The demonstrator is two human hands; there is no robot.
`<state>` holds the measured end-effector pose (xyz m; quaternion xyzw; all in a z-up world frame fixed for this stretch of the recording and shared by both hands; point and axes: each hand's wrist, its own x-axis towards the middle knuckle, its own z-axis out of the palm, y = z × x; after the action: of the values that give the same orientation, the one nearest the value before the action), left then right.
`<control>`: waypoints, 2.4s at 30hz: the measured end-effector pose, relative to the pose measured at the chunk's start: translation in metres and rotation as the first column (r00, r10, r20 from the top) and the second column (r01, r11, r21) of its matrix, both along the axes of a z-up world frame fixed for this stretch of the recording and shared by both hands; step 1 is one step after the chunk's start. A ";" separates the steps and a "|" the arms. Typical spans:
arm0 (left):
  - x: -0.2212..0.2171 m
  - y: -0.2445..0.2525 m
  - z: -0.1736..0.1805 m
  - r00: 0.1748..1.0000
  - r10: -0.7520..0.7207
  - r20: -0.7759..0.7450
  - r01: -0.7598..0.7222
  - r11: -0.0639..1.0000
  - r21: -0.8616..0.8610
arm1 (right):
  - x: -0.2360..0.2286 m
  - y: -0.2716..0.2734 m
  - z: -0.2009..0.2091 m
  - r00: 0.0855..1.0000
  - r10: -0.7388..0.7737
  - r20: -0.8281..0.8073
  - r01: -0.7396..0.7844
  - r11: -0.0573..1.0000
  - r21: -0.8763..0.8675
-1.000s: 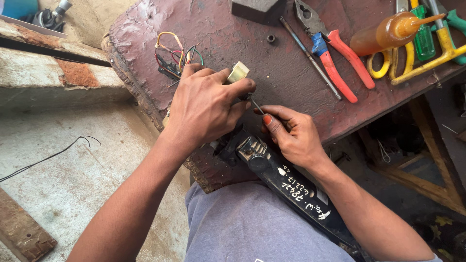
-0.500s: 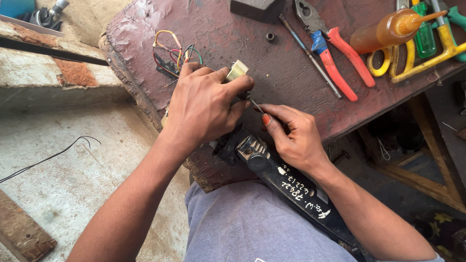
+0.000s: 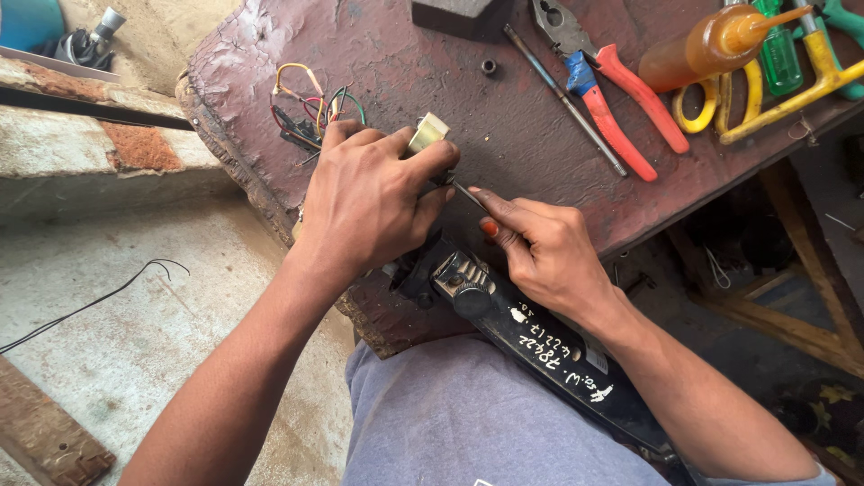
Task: The person connects wires to a cylindrical motor component and then attaches it to a black handheld device using a screwdriver. They tighten multiple screws to secure the motor in place.
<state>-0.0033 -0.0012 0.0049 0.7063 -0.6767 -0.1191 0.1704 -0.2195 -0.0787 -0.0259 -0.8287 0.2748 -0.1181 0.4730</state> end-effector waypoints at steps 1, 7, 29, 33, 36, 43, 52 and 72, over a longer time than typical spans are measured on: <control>0.000 0.000 0.000 1.000 0.000 0.001 0.000 1.000 0.008 | 0.000 0.000 0.001 1.000 -0.001 -0.003 0.001 1.000 0.017; 0.001 0.002 -0.003 1.000 -0.005 -0.016 0.005 1.000 -0.002 | -0.001 -0.001 -0.002 1.000 -0.023 -0.006 0.024 0.997 0.079; -0.001 -0.006 0.012 0.998 0.024 -0.060 -0.019 0.996 0.086 | 0.007 -0.048 -0.017 0.974 0.003 -0.228 0.215 0.318 0.923; -0.002 -0.005 0.012 0.996 0.043 -0.072 -0.037 0.995 0.090 | -0.005 -0.037 -0.029 0.997 -0.073 0.015 0.025 0.524 0.851; -0.001 -0.004 0.007 0.998 0.049 -0.047 -0.045 0.996 0.077 | -0.011 -0.015 -0.031 0.983 -0.077 0.166 0.024 0.953 0.301; -0.001 0.000 0.001 0.999 0.031 -0.007 -0.031 0.999 0.022 | -0.007 0.001 -0.024 0.980 0.144 0.139 -0.043 0.830 -0.555; -0.001 -0.001 0.008 0.998 0.041 -0.057 -0.038 0.998 0.050 | -0.003 -0.040 -0.030 0.991 -0.119 -0.058 0.067 0.066 0.996; 0.002 -0.001 0.002 1.000 0.026 -0.002 -0.026 0.992 0.121 | 0.005 -0.042 -0.019 0.992 -0.097 -0.076 0.077 0.010 0.997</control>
<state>-0.0008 -0.0026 0.0073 0.7239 -0.6587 -0.1586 0.1300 -0.2150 -0.1203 -0.0451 -0.2395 0.3255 0.0738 0.9117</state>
